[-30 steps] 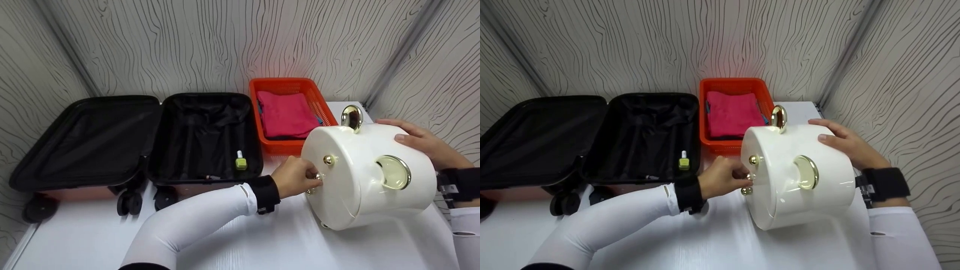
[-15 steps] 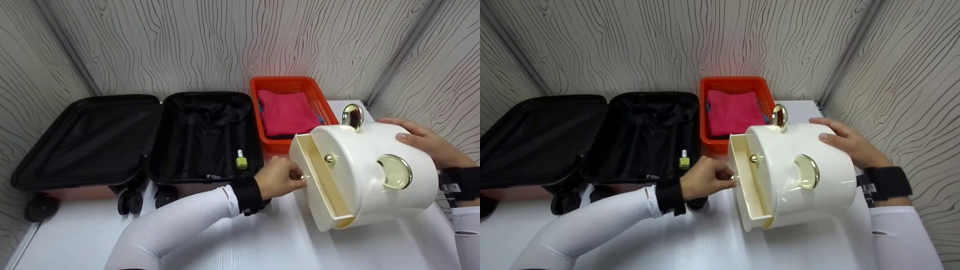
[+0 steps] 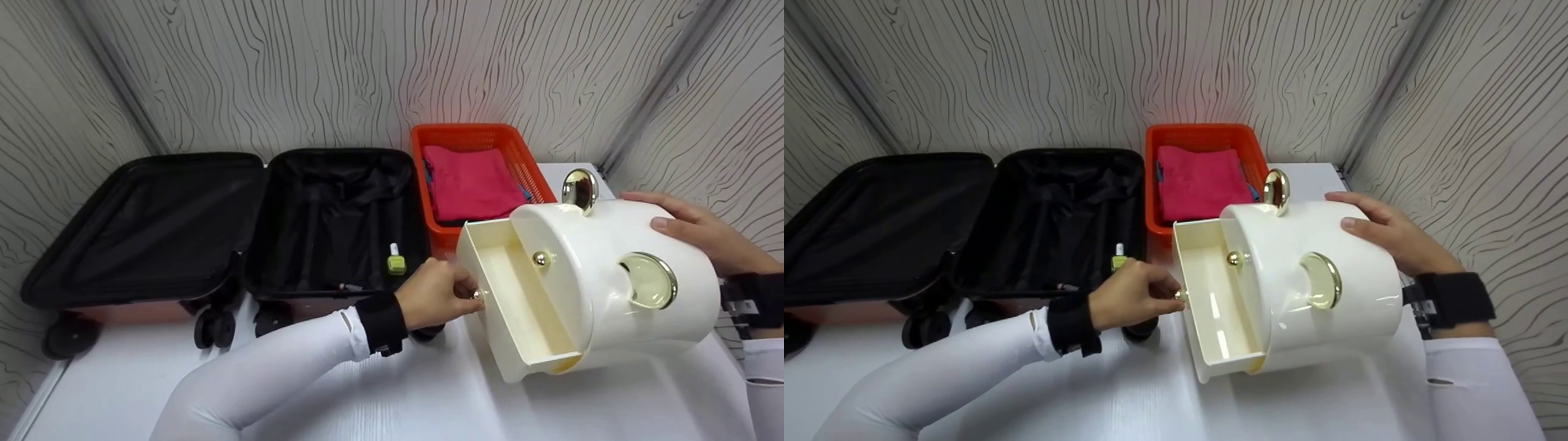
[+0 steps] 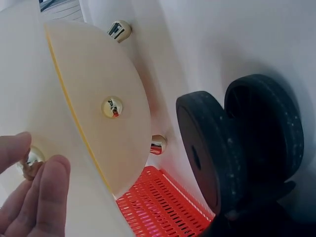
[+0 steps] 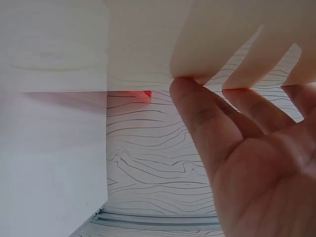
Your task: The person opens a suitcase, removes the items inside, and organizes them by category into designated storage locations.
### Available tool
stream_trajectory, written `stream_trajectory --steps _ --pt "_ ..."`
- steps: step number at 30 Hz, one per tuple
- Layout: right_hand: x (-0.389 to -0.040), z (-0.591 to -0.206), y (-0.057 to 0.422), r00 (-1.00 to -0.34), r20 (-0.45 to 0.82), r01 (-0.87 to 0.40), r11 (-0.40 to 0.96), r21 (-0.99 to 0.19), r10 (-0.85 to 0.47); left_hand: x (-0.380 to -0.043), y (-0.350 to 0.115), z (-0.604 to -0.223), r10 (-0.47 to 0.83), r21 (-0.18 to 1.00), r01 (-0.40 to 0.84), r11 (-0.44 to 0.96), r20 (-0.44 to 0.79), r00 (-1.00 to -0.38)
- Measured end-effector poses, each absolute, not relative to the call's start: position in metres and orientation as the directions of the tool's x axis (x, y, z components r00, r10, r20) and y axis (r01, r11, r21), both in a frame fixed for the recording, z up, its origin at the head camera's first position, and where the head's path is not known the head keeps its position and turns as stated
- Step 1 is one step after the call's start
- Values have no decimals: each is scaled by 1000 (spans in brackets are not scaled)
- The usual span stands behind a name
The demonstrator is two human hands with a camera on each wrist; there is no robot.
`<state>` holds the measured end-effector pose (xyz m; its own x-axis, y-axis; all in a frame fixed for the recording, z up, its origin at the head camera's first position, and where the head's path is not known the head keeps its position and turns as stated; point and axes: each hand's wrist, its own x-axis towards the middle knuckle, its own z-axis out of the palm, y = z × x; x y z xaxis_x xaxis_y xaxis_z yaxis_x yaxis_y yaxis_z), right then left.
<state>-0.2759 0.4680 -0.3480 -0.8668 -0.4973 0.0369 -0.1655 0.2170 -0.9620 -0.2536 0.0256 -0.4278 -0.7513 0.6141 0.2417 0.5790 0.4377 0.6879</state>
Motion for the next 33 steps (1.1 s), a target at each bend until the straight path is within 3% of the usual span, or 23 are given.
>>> stream_trajectory --steps 6,10,15,20,26,33 --pt "-272 -351 474 -852 48 -155 164 -974 -521 -263 12 -420 620 708 557 434 213 -755" --pt "-270 -351 479 -863 64 -163 156 -974 -501 -293 -14 -400 589 679 540 498 192 -785" --pt "-268 -348 484 -884 56 -157 182 -971 -465 -344 -42 -381 547 515 491 702 51 -835" --pt "-265 -348 487 -887 47 -158 206 -966 -460 -375 -44 -388 565 252 518 817 -176 -806" --pt "-265 -350 488 -864 51 -147 154 -977 -501 -377 -21 -406 603 127 597 792 -319 -732" --pt "-268 -352 485 -858 31 -122 146 -982 -513 -366 -10 -418 555 27 594 804 -394 -733"
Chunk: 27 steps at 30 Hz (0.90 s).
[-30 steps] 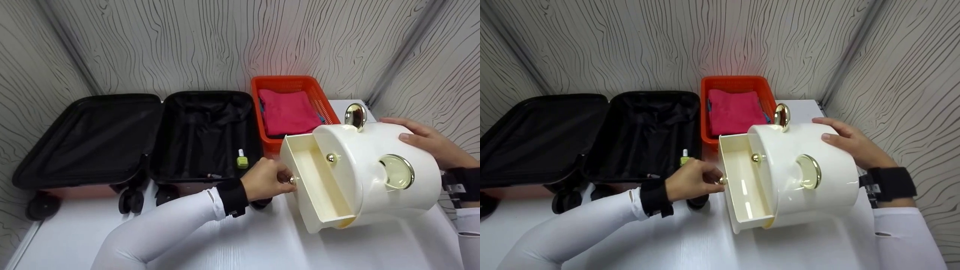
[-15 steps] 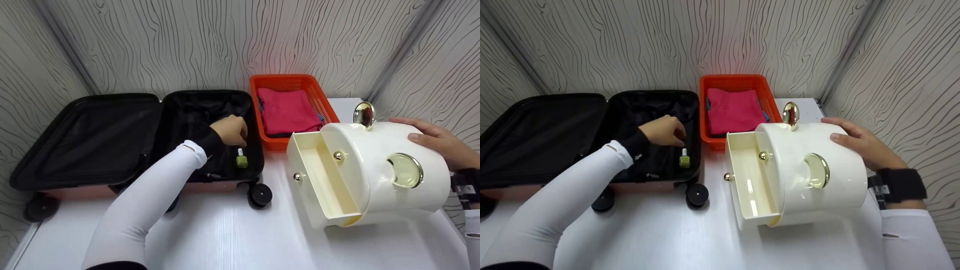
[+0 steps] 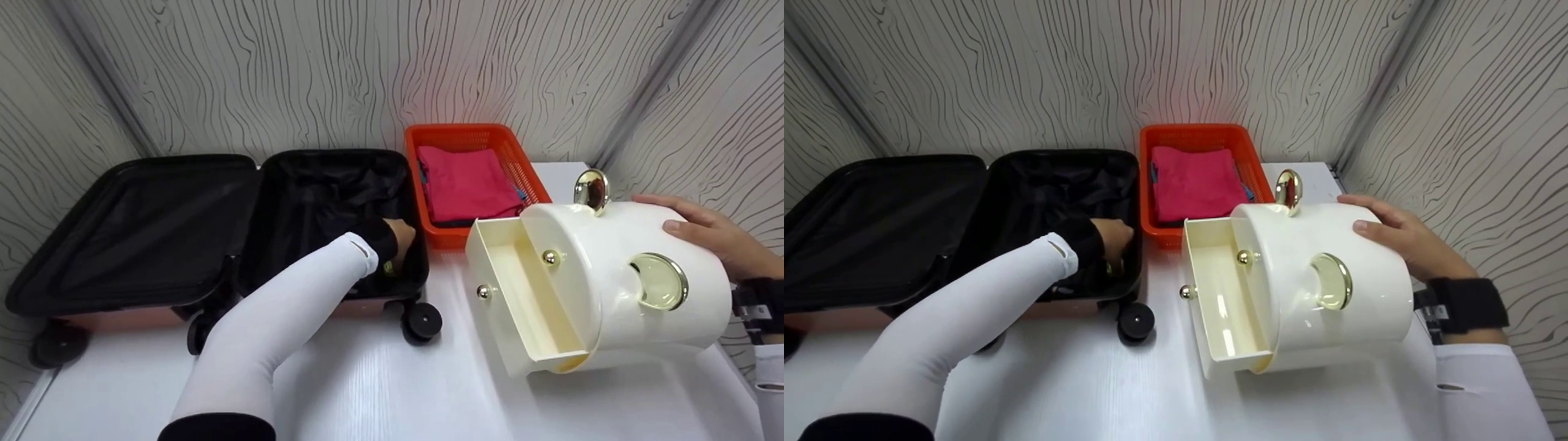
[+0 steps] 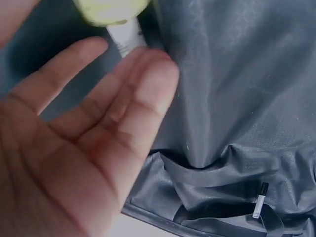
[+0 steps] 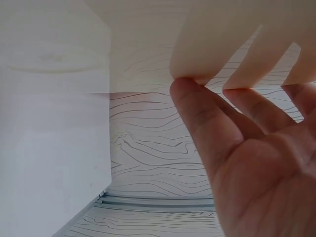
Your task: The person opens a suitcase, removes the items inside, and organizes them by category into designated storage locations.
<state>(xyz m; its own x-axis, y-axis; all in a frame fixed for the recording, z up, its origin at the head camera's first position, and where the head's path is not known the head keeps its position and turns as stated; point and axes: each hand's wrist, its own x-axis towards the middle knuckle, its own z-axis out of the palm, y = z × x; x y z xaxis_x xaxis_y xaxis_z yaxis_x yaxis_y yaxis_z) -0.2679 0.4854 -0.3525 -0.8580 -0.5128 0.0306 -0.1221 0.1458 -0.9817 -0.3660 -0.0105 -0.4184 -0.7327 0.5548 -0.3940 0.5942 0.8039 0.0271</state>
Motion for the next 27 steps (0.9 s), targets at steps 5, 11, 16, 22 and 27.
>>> stream_trajectory --steps 5,11,16,22,27 --pt "-269 -351 485 -866 29 -128 165 -978 -500 -363 -12 -425 559 15 598 801 -374 -740" --pt "-270 -351 484 -865 36 -131 156 -979 -501 -376 -16 -430 570 40 599 800 -364 -737" --pt "-269 -349 485 -868 29 -119 149 -982 -496 -401 -25 -430 581 85 584 807 -293 -760" --pt "-270 -349 486 -864 36 -118 133 -984 -502 -389 -29 -373 579 155 560 814 -135 -804" --pt "-272 -350 487 -845 55 -132 108 -985 -531 -385 -20 -338 623 271 597 755 -12 -782"
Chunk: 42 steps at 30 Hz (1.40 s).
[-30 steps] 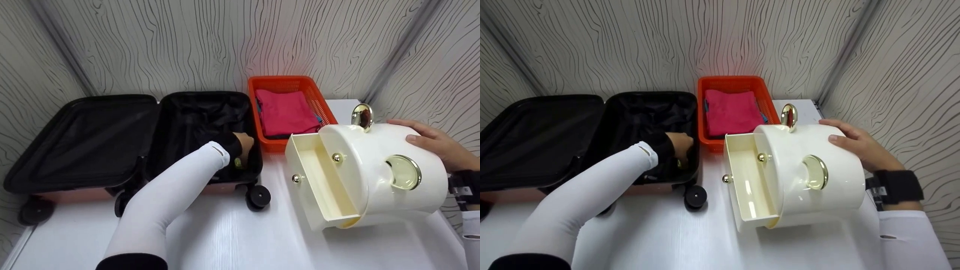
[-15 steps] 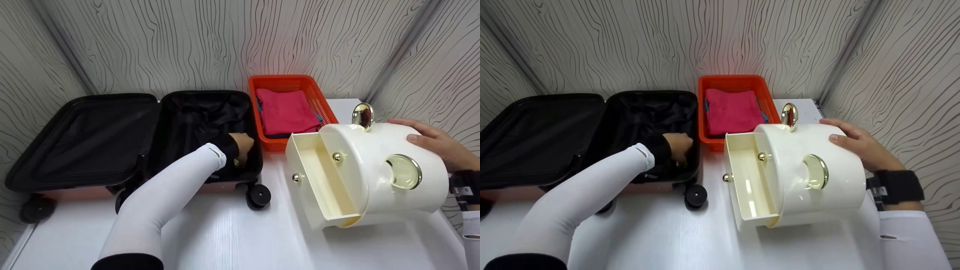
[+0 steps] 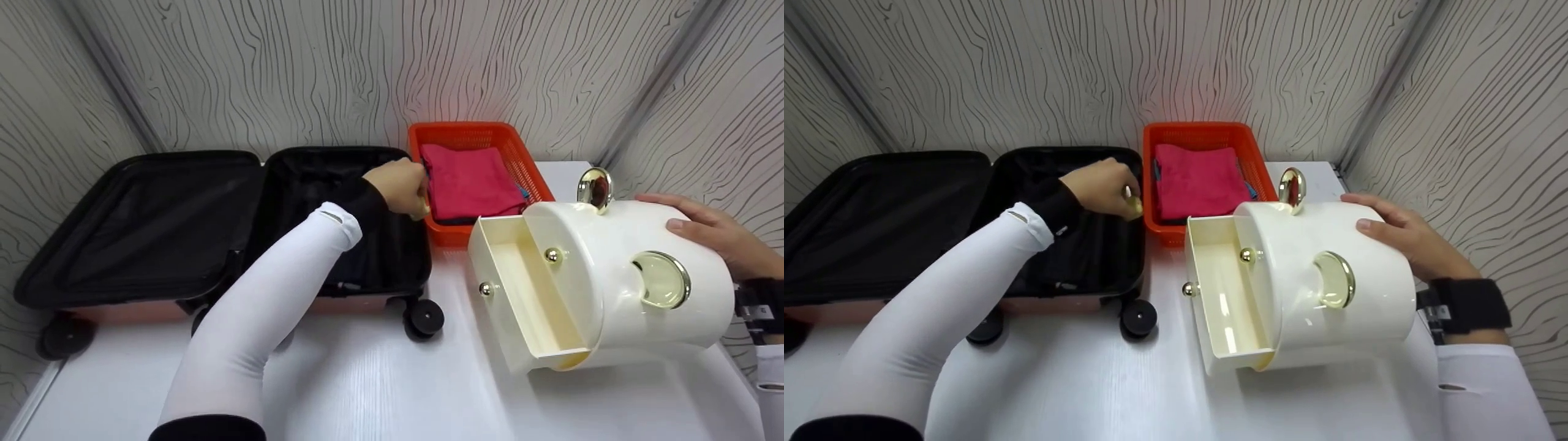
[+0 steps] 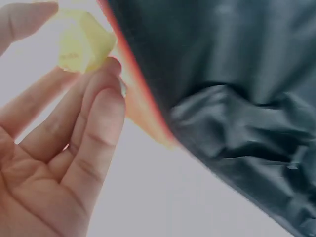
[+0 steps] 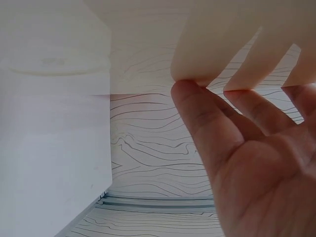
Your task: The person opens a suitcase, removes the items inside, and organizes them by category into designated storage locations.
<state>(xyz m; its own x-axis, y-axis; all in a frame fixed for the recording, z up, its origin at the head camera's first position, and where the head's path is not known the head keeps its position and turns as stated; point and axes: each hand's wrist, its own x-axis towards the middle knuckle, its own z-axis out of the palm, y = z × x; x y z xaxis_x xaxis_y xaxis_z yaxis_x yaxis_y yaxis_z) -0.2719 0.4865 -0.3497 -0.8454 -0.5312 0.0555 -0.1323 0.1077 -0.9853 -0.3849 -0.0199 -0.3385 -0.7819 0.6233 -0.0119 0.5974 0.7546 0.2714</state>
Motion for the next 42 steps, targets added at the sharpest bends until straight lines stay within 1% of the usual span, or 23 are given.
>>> stream_trajectory --steps 5,9,12,17,20,24,29,31,34,38,42 --pt "-272 -352 486 -840 53 -124 97 -988 -539 -369 0 -309 682 338 660 670 69 -728" --pt "-271 -351 485 -853 53 -132 116 -985 -519 -349 20 -292 741 377 713 591 96 -665" --pt "-272 -349 486 -855 55 -136 121 -983 -515 -331 37 -285 791 398 752 525 99 -604" --pt "-272 -350 485 -860 64 -152 134 -979 -506 -303 67 -289 863 346 822 452 63 -501" --pt "-272 -352 483 -864 67 -158 143 -977 -499 -291 81 -297 888 304 847 437 6 -460" --pt "-272 -353 483 -862 51 -137 135 -981 -505 -284 92 -308 897 266 859 437 -54 -439" --pt "-272 -352 482 -857 47 -129 127 -983 -512 -285 96 -322 903 201 881 428 -122 -411" --pt "-272 -351 482 -858 51 -132 124 -983 -511 -284 99 -328 897 178 881 437 -162 -412" --pt "-272 -351 481 -856 47 -127 121 -985 -514 -281 104 -337 872 137 872 471 -224 -435" --pt "-272 -351 481 -855 47 -131 127 -983 -517 -276 114 -345 823 56 849 526 -285 -491" --pt "-272 -352 481 -860 58 -141 128 -982 -507 -271 125 -349 771 -22 812 584 -298 -563"
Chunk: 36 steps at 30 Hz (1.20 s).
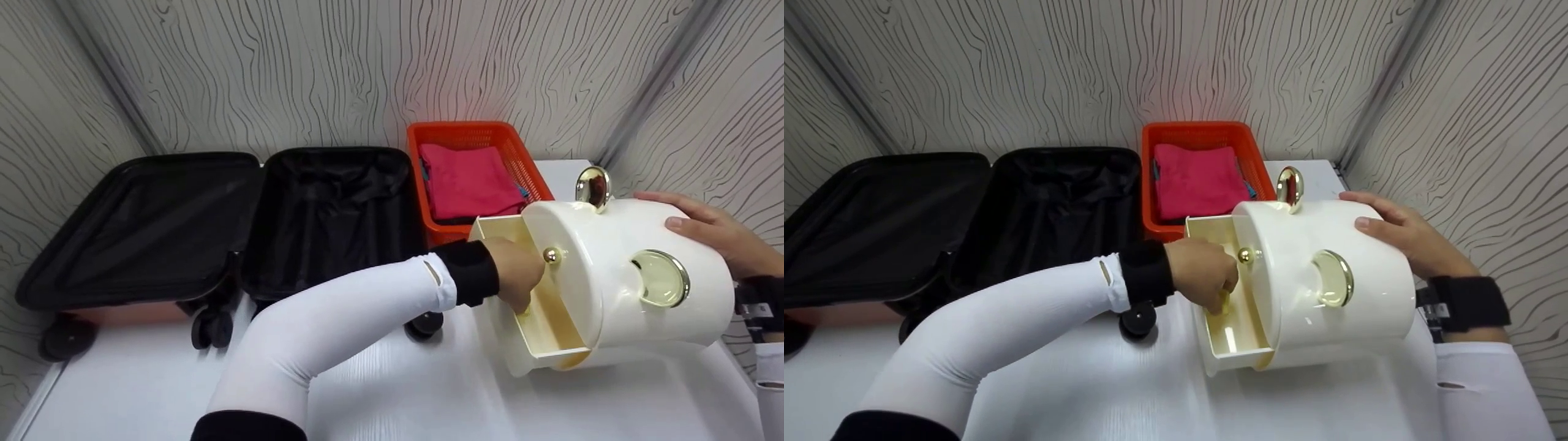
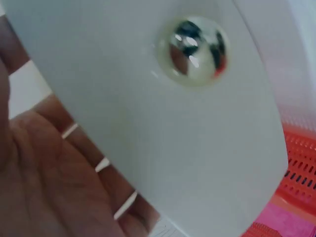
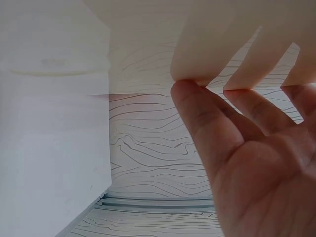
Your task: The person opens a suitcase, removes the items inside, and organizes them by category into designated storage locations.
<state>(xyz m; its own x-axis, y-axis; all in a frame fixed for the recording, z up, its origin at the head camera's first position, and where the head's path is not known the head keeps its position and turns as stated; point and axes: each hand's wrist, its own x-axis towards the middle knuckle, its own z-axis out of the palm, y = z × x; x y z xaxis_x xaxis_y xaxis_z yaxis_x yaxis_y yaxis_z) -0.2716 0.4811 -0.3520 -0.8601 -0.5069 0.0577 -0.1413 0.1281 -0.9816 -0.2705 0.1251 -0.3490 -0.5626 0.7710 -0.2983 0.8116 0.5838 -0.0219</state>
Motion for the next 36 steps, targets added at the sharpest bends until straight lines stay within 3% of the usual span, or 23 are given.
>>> stream_trajectory --steps 5,16,19,22,27,29,31,34,36 --pt "-273 -354 480 -867 70 -157 136 -978 -493 -267 134 -356 720 -54 761 647 -286 -633" --pt "-274 -354 481 -857 55 -139 128 -982 -512 -267 135 -366 703 -14 733 680 -274 -656" --pt "-274 -354 481 -859 69 -155 129 -980 -506 -268 131 -367 734 17 757 653 -262 -627" --pt "-274 -355 481 -852 86 -169 116 -979 -517 -270 122 -367 804 95 807 582 -212 -555" --pt "-273 -355 482 -838 86 -166 102 -981 -540 -278 93 -365 899 212 881 423 19 -437" --pt "-274 -354 483 -835 89 -172 105 -979 -544 -281 81 -362 884 237 876 421 110 -455" --pt "-274 -353 483 -841 92 -182 118 -976 -533 -284 69 -356 836 287 833 473 152 -527" --pt "-274 -353 482 -845 99 -190 122 -974 -526 -291 52 -348 758 368 745 557 143 -637" --pt "-274 -353 482 -846 101 -192 123 -974 -523 -296 41 -344 731 403 700 590 102 -675"
